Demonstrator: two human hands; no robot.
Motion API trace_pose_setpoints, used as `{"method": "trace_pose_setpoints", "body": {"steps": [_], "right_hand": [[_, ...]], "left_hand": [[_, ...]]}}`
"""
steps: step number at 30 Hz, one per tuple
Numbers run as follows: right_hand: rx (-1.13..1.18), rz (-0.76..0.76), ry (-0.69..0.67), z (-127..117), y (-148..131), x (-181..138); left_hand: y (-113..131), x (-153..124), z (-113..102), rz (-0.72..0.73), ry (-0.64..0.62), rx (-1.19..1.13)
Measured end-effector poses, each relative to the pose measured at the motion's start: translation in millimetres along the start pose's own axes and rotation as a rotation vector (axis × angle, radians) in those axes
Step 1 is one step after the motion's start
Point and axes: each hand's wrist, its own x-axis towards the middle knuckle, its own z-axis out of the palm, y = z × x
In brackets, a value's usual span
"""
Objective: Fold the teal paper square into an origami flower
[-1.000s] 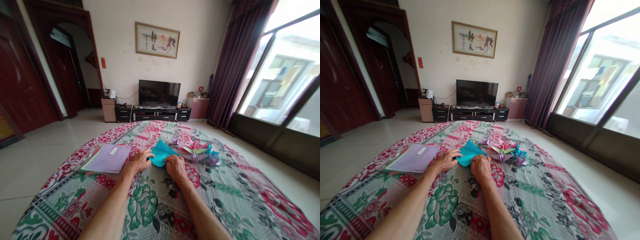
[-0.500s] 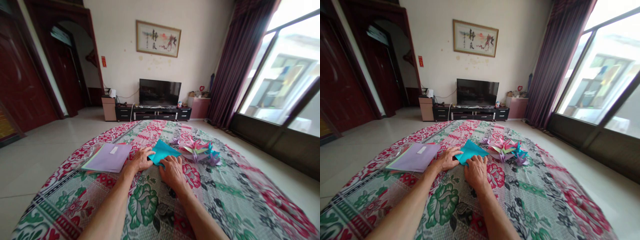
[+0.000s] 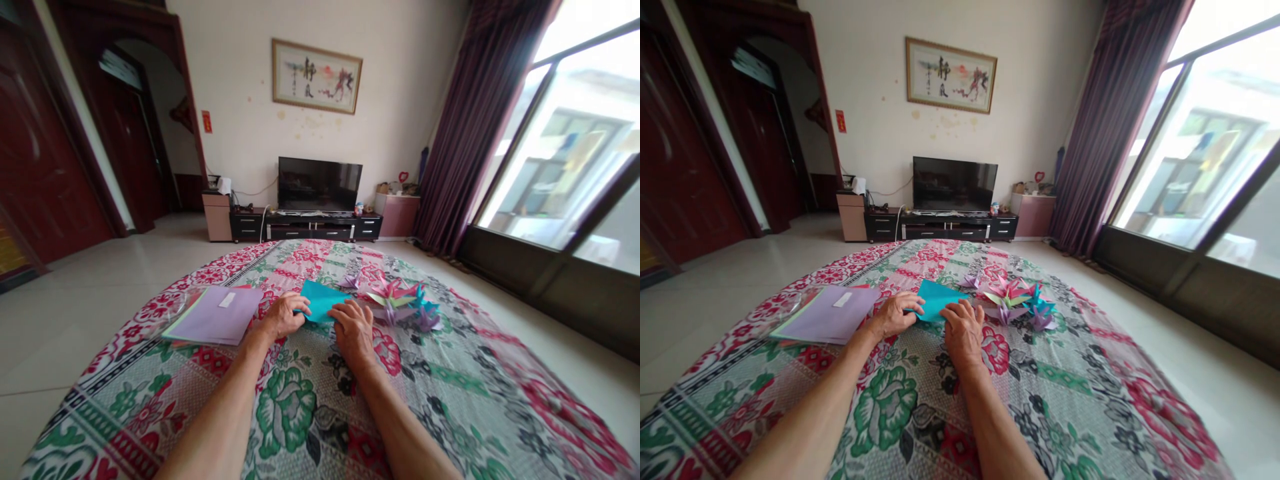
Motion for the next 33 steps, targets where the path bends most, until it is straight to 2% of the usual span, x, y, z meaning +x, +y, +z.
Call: {"method": "trace_pose_setpoints", "body": {"steps": [8,12,17,24,28,33], "right_hand": [[-0.096,0.011,-0.057,0.2,-6.8,-6.7],[-0.117,0.005,-0.055,-0.6,-11.3,-9.6],[-0.118,-0.008,-0.068,-1.0,-9.6,-9.0],[-0.06,0.043,-0.079,-0.9,-9.4,-7.8],[-0.093,0.061,-0.073,1.3,-14.3,-6.7],[-0.093,0.073,-0.025,6.2,-17.1,-5.8]], "left_hand": [[1.1,-1.8,-2.0,-0.146,-0.098,-0.112],[-3.8,-1.8,-0.7,-0.217,-0.094,-0.177],[-7.8,-2.2,0.6,-0.228,-0.076,-0.185],[-0.8,-1.8,1.4,-0.332,0.003,-0.137],[0.8,-0.3,5.0,-0.323,0.05,-0.13],[0.6,0.7,9.9,-0.324,0.012,-0.106]]}}
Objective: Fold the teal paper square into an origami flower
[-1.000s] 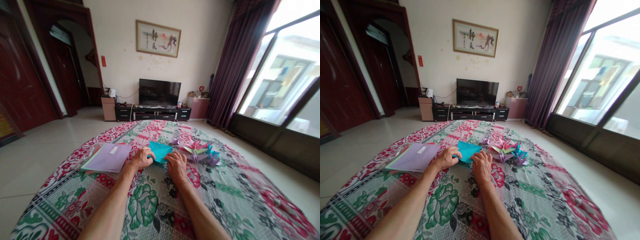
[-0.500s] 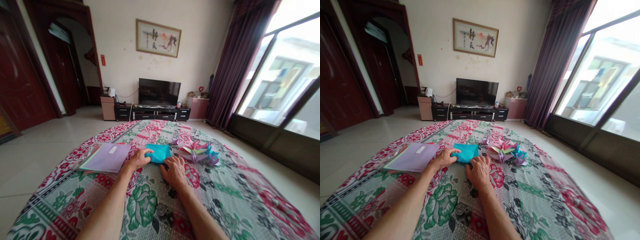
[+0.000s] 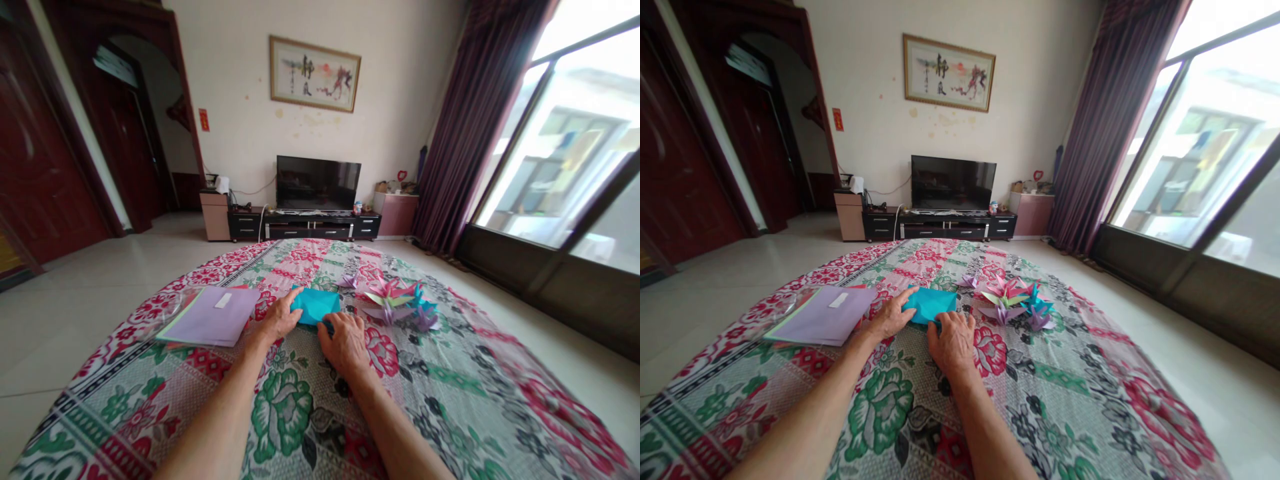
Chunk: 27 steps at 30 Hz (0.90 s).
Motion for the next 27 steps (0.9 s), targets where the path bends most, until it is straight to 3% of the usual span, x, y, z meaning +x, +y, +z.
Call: {"method": "trace_pose_setpoints", "body": {"steps": [9,27], "right_hand": [[0.049,-0.061,-0.055,0.7,-2.8,-4.6],[0.051,0.043,-0.055,0.0,5.6,3.3]], "left_hand": [[-1.6,1.6,-0.3,-0.043,0.038,0.044],[-12.4,4.0,11.5,0.138,0.057,0.314]]}}
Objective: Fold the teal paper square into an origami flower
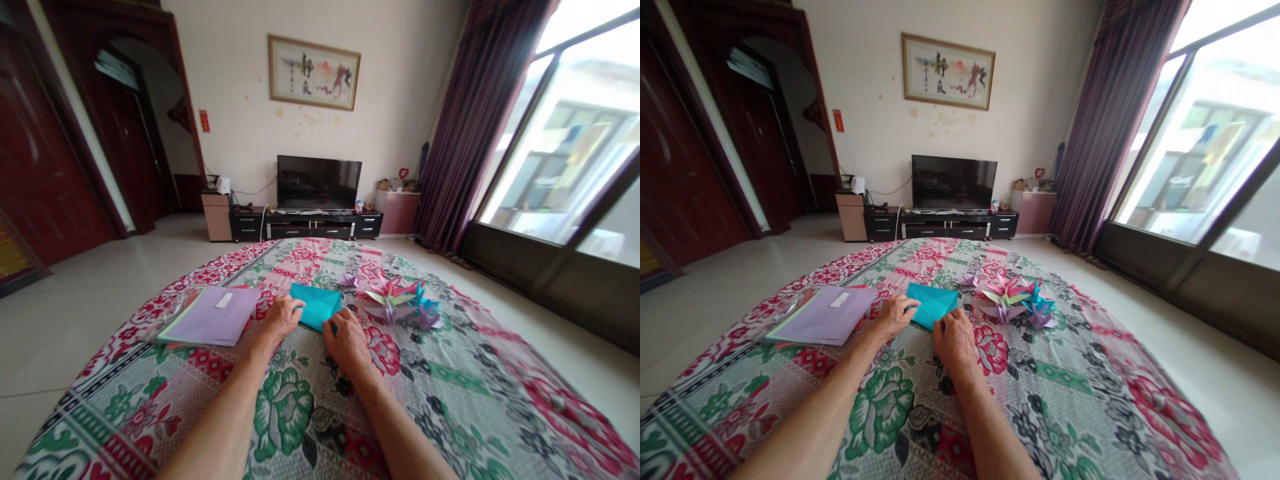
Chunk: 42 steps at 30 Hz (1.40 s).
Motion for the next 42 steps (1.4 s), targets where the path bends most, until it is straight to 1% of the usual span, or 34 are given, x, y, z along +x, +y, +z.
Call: {"method": "trace_pose_setpoints", "body": {"steps": [3,7,10,13,16,18,23,26,30,33,37,40,42], "right_hand": [[0.018,-0.012,0.009,0.3,3.9,-0.3],[0.015,-0.017,-0.004,-0.5,5.2,-1.4],[0.019,-0.061,-0.019,-2.7,3.2,-2.3],[0.032,-0.094,-0.033,-4.3,1.4,-3.0],[0.034,-0.099,-0.035,-3.8,1.1,-3.4],[0.042,-0.093,-0.032,-3.0,2.0,-3.4],[0.171,-0.124,-0.049,-5.5,11.5,-1.8],[0.261,-0.132,-0.076,-10.8,21.7,0.1],[0.311,-0.167,-0.128,-14.7,31.6,1.9],[0.319,-0.184,-0.1,-9.6,31.5,2.1],[0.256,-0.158,-0.027,1.5,23.6,1.8],[0.203,-0.157,-0.022,4.4,17.8,0.9],[0.181,-0.16,-0.027,3.2,15.1,-0.1]], "left_hand": [[1.1,0.4,-0.1,0.004,0.009,0.016],[2.6,0.3,2.6,0.026,0.075,0.012],[4.2,-0.7,2.2,0.037,0.104,0.015],[8.0,-2.2,-1.8,0.062,0.103,0.068],[14.2,-3.7,-6.1,0.1,0.104,0.149],[18.2,-4.7,-6.7,0.101,0.115,0.175],[19.7,-8.4,-2.1,0.027,0.127,0.119],[16.1,-10.9,-1.1,0.021,0.113,0.074],[13.0,-10.9,-1.4,0.025,0.09,0.064],[12.6,-7.1,0.1,0.025,0.088,0.082],[16.3,-0.8,0.0,0.017,0.162,0.163],[20.4,1.6,-1.9,0.028,0.204,0.211],[21.5,2.0,-1.7,0.052,0.183,0.225]]}}
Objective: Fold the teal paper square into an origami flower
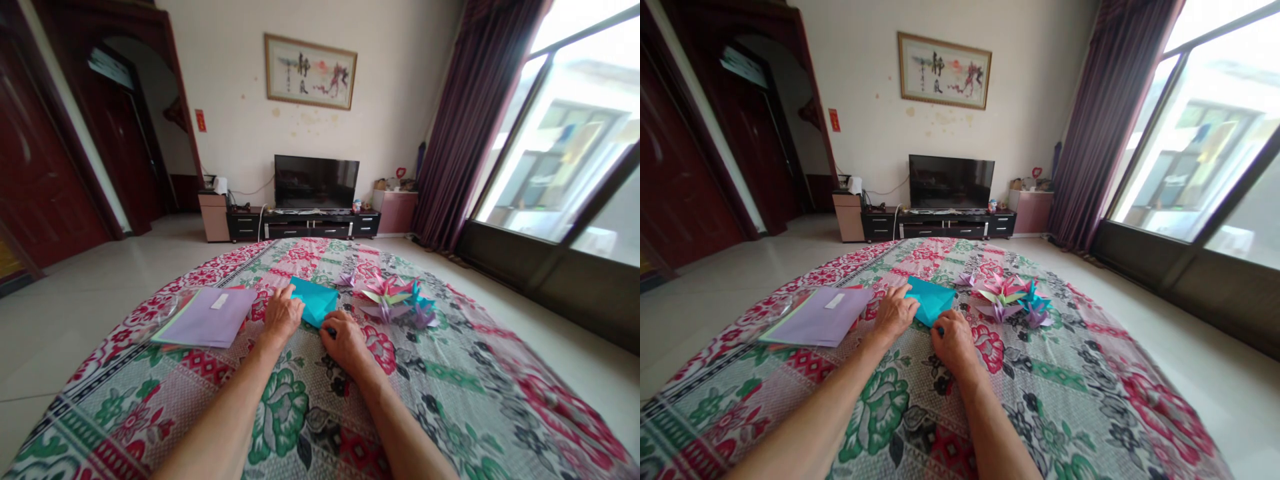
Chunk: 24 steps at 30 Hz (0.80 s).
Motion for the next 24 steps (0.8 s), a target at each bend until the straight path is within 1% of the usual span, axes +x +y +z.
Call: {"method": "trace_pose_setpoints", "body": {"steps": [5,10,15,20,24], "right_hand": [[0.032,0.001,-0.021,-6.6,-1.3,-1.9],[0.12,-0.1,-0.13,-16.9,9.5,-2.1],[0.135,-0.099,-0.186,-26.2,16.0,-0.9],[0.116,-0.182,-0.19,-20.0,13.3,-1.0],[0.114,-0.221,-0.195,-11.2,8.7,-2.2]], "left_hand": [[-1.3,-3.9,8.1,0.059,-0.126,-0.051],[-2.8,-10.1,16.2,0.025,-0.13,-0.095],[-1.6,-12.6,19.3,-0.01,-0.141,-0.123],[-1.6,-10.0,19.3,-0.068,-0.173,-0.107],[-6.9,-4.4,16.2,-0.071,-0.231,-0.128]]}}
